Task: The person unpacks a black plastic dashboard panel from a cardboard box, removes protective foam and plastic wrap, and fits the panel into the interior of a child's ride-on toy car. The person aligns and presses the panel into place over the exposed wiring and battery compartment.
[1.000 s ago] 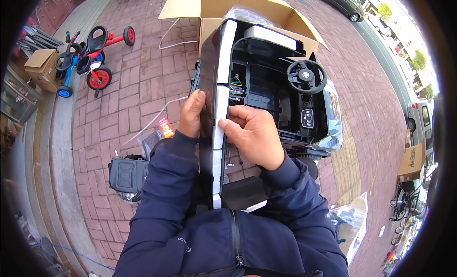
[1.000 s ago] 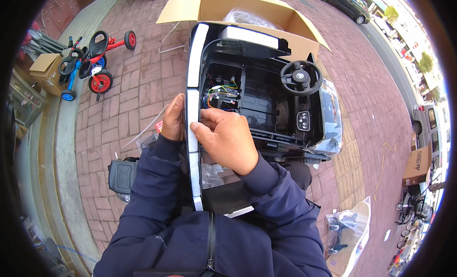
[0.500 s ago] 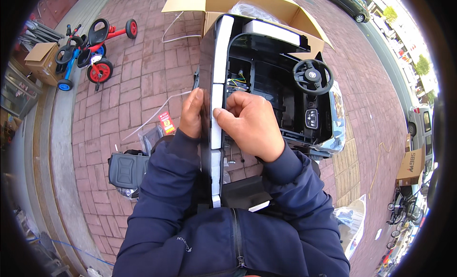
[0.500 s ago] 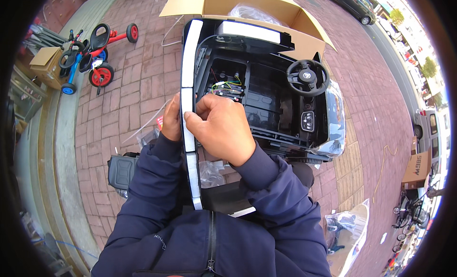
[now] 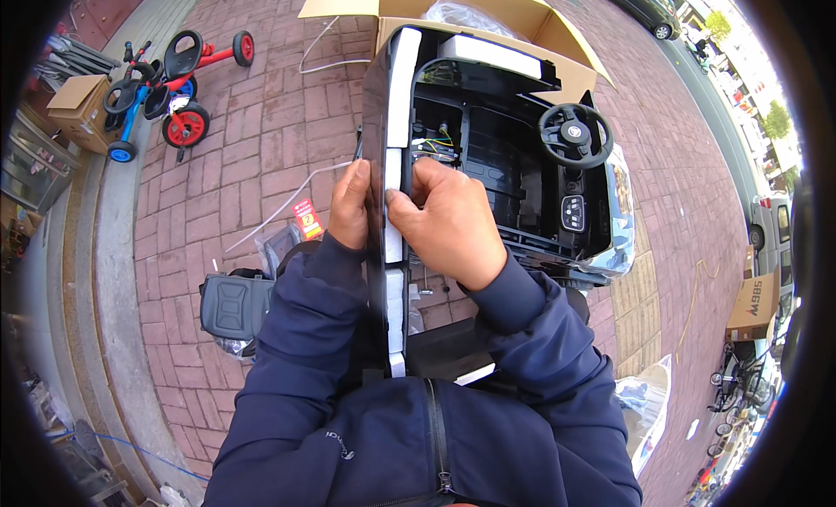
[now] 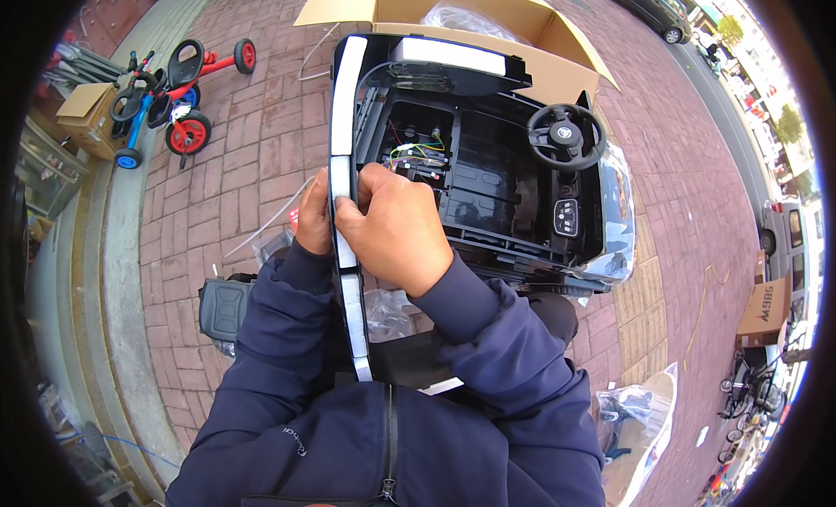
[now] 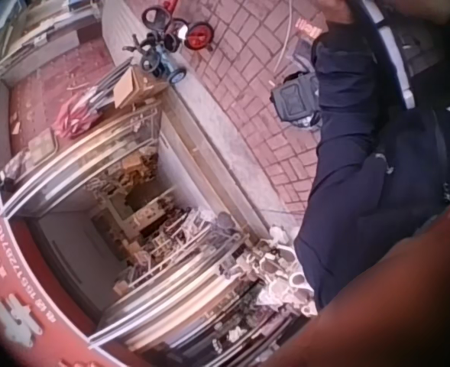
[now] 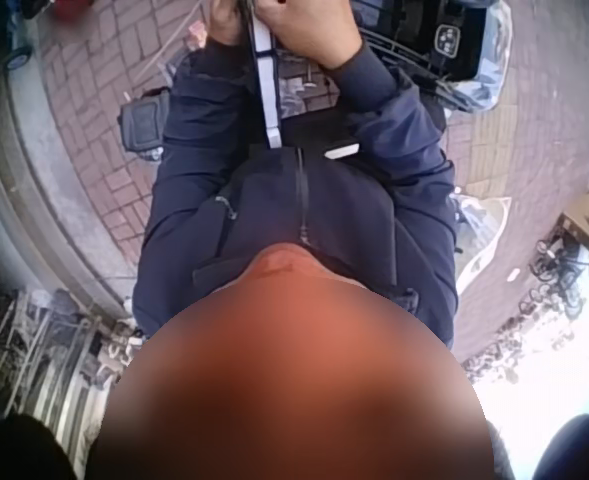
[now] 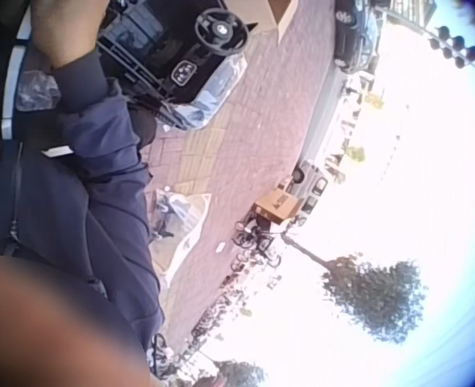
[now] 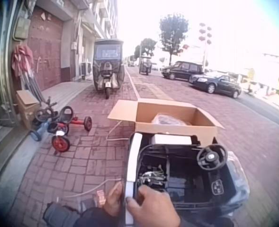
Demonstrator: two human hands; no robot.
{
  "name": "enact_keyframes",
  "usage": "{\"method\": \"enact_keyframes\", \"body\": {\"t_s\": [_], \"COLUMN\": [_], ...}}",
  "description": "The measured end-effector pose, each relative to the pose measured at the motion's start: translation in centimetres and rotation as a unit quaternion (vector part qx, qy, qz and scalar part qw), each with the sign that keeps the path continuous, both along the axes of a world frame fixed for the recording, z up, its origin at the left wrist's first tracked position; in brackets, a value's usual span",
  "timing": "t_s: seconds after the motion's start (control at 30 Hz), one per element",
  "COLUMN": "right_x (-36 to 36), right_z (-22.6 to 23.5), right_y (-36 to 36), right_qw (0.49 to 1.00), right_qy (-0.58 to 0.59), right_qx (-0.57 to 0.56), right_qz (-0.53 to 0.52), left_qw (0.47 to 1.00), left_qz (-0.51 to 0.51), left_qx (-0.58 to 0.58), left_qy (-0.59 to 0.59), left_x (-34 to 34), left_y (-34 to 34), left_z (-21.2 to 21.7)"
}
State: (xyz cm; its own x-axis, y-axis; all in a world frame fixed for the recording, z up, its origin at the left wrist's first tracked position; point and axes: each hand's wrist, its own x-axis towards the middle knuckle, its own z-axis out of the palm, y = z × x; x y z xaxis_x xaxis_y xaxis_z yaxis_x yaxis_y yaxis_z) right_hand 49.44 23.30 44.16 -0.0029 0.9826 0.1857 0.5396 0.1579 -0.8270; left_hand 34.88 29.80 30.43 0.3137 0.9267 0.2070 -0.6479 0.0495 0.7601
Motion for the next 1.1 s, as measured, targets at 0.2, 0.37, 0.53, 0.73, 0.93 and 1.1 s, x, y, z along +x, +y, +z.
{"method": "enact_keyframes", "body": {"t_s": [0.2, 0.37, 0.53, 0.73, 0.93, 1.1], "right_x": [-0.3, 1.4, 2.3, 1.7, 1.1, 1.2], "right_z": [-0.6, 1.1, 2.8, 3.4, 3.7, 3.4], "right_y": [-0.5, 0.9, 4.0, 4.5, 5.2, 5.8], "right_qw": [1.0, 0.967, 0.992, 0.996, 0.998, 0.999], "right_qy": [-0.024, 0.247, 0.113, 0.01, -0.002, -0.006], "right_qx": [0.003, -0.03, 0.052, 0.094, 0.065, 0.026], "right_qz": [-0.003, 0.052, 0.028, -0.001, -0.028, -0.034], "left_qw": [1.0, 0.996, 0.996, 0.989, 0.997, 0.998], "left_qz": [0.002, -0.035, -0.077, -0.105, -0.043, -0.02], "left_qx": [0.015, -0.031, -0.003, -0.069, -0.058, -0.044], "left_qy": [0.017, -0.076, -0.037, -0.078, -0.007, 0.031], "left_x": [-0.2, 0.4, 0.0, -0.1, 1.4, 0.5], "left_y": [0.0, -0.1, 1.0, 5.1, 5.8, 5.6], "left_z": [0.2, 0.4, 1.2, 3.5, 3.0, 2.2]}}
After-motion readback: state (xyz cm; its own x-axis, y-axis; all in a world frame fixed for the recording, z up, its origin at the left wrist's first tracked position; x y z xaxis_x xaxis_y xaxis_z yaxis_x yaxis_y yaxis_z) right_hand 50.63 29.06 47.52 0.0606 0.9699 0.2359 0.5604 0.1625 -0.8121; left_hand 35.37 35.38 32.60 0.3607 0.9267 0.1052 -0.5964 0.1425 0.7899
